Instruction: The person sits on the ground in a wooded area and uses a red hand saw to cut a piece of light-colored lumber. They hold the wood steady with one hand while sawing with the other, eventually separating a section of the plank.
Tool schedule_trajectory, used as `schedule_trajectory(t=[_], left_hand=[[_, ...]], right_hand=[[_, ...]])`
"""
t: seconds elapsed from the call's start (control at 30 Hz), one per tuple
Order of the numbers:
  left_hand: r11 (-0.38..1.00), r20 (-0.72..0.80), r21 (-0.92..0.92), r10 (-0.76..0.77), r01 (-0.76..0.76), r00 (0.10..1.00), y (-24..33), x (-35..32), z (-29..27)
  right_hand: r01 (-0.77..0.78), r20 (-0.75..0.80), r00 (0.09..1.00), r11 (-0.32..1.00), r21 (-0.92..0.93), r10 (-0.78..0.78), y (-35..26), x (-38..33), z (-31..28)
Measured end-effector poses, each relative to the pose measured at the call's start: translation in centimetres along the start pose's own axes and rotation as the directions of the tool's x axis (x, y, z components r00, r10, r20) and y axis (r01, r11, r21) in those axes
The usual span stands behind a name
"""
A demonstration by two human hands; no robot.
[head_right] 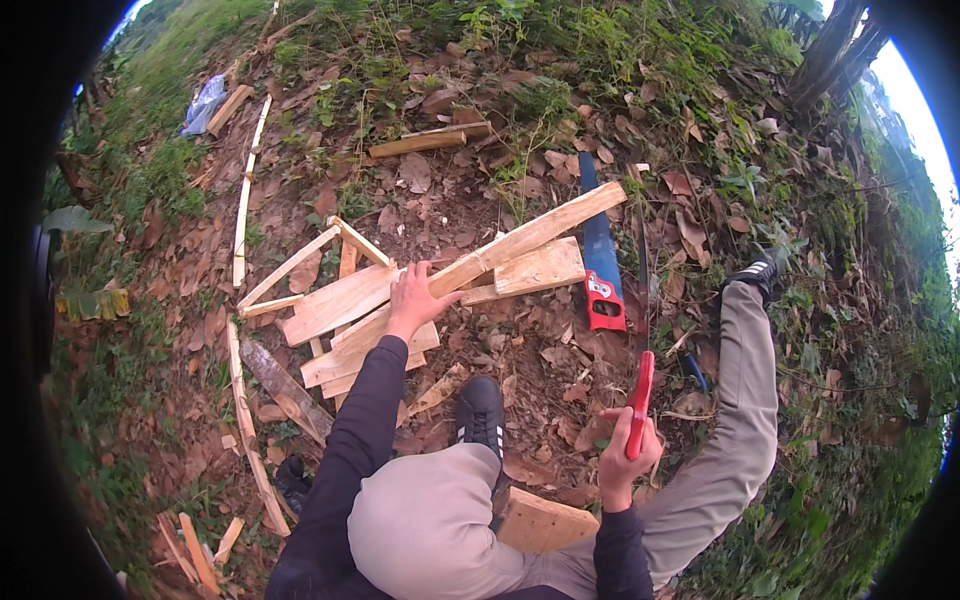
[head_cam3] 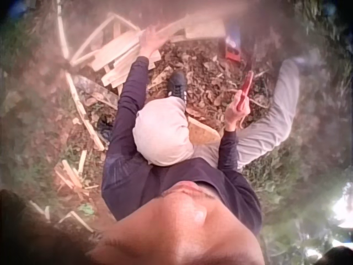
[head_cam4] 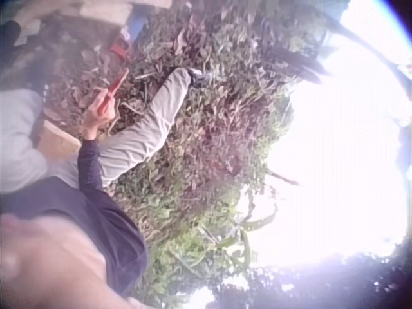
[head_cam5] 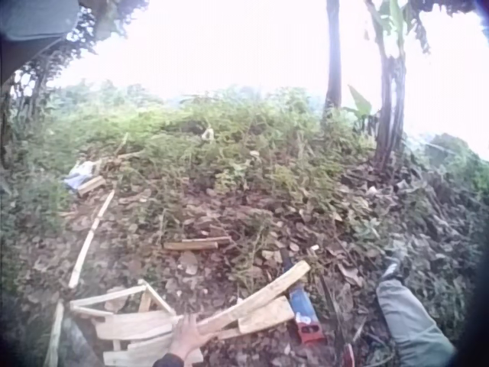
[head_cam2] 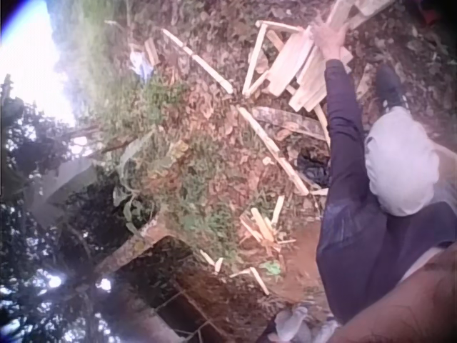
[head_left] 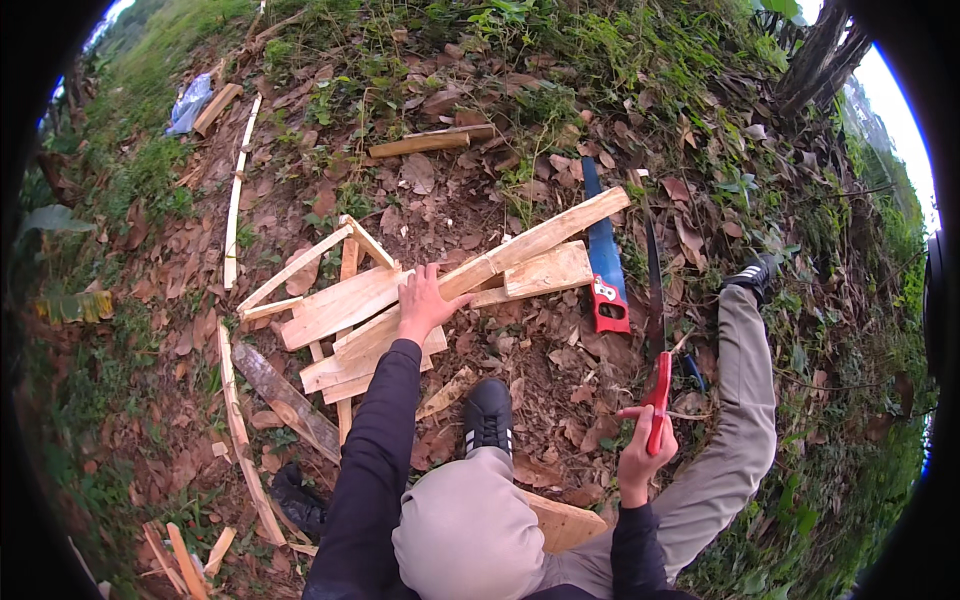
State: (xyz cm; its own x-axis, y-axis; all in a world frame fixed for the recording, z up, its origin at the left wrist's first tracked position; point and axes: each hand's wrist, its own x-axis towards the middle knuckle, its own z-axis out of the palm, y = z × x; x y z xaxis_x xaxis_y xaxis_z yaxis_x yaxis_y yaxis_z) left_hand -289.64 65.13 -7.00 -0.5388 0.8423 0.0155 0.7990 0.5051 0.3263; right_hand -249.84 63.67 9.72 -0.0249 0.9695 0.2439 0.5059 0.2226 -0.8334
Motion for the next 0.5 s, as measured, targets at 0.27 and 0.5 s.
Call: schedule_trajectory(t=[0.27,0.5], left_hand=[[0.998,0.111,-0.063,0.001,0.006,0.994,-3.5,-1.0,-0.5],[0.995,0.025,-0.037,0.097,-0.096,0.995,-5.0,-1.8,-1.2]], right_hand=[[0.013,0.107,0.994,0.998,0.069,-0.02,-1.2,-1.5,1.8],[0.053,0.196,0.978,0.993,0.109,-0.074,-2.1,-1.7,2.3]])
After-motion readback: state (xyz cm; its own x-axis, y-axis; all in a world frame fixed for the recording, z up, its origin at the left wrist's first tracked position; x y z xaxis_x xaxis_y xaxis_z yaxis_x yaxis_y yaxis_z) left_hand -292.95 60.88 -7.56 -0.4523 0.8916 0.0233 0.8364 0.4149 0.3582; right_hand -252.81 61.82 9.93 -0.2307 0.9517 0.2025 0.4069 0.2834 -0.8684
